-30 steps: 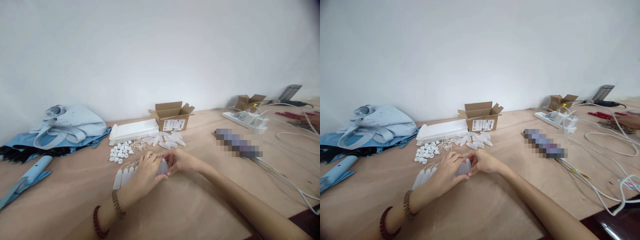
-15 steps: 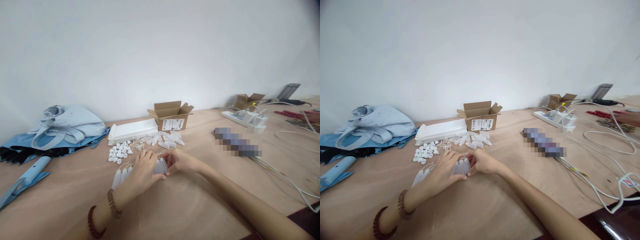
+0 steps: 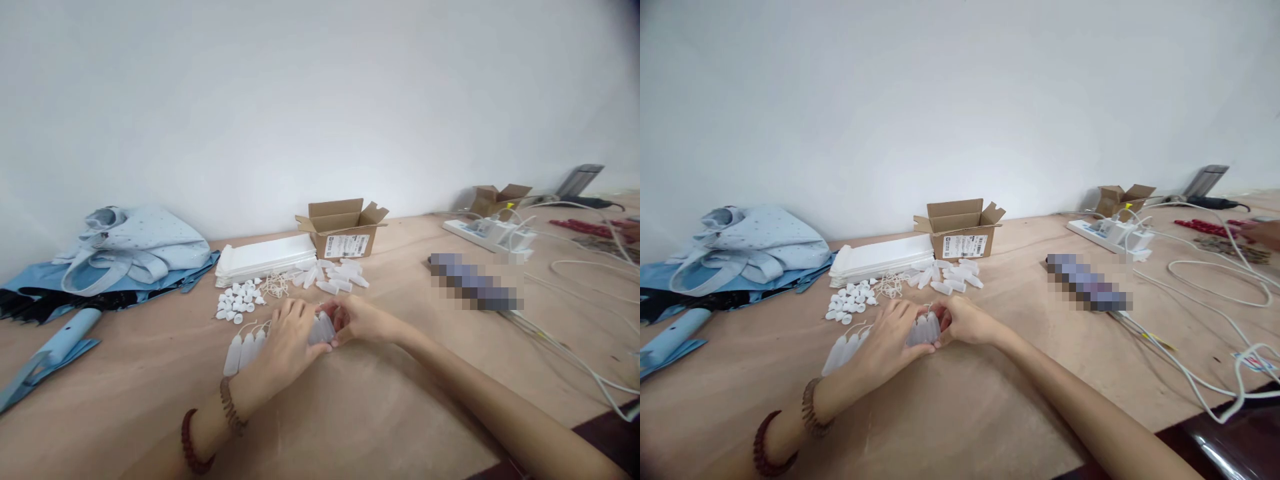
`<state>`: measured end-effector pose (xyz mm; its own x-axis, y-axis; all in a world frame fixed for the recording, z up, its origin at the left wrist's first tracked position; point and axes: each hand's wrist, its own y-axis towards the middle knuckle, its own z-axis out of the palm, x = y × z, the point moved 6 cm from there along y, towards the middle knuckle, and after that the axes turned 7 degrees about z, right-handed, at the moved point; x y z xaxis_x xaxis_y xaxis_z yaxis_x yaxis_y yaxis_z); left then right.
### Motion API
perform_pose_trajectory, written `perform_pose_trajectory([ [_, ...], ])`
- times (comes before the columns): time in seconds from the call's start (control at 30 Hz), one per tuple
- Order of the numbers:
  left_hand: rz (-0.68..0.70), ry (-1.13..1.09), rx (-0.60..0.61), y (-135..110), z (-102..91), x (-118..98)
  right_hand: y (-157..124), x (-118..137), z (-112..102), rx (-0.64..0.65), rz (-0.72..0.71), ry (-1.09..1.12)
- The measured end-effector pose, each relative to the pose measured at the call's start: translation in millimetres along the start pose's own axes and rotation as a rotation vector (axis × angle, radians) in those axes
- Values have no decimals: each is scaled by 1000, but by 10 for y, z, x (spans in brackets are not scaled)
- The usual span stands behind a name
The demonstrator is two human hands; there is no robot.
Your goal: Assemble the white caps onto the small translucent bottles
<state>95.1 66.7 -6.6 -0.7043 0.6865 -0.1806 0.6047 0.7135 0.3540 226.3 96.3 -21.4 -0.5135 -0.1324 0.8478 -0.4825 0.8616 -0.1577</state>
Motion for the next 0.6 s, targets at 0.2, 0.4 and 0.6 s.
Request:
perform_pose_trajectory([
  [0.2,11,-53,-29,77,-94,62,-57,41,-137,-34,0,-37],
  [0.4,-230,-13,-135,207,-368,753,-52,73,-475,-435,-155,-379],
  [0.6,-203,73,-62,176,-437,1096,52,27,-244,-438,-228,-831],
])
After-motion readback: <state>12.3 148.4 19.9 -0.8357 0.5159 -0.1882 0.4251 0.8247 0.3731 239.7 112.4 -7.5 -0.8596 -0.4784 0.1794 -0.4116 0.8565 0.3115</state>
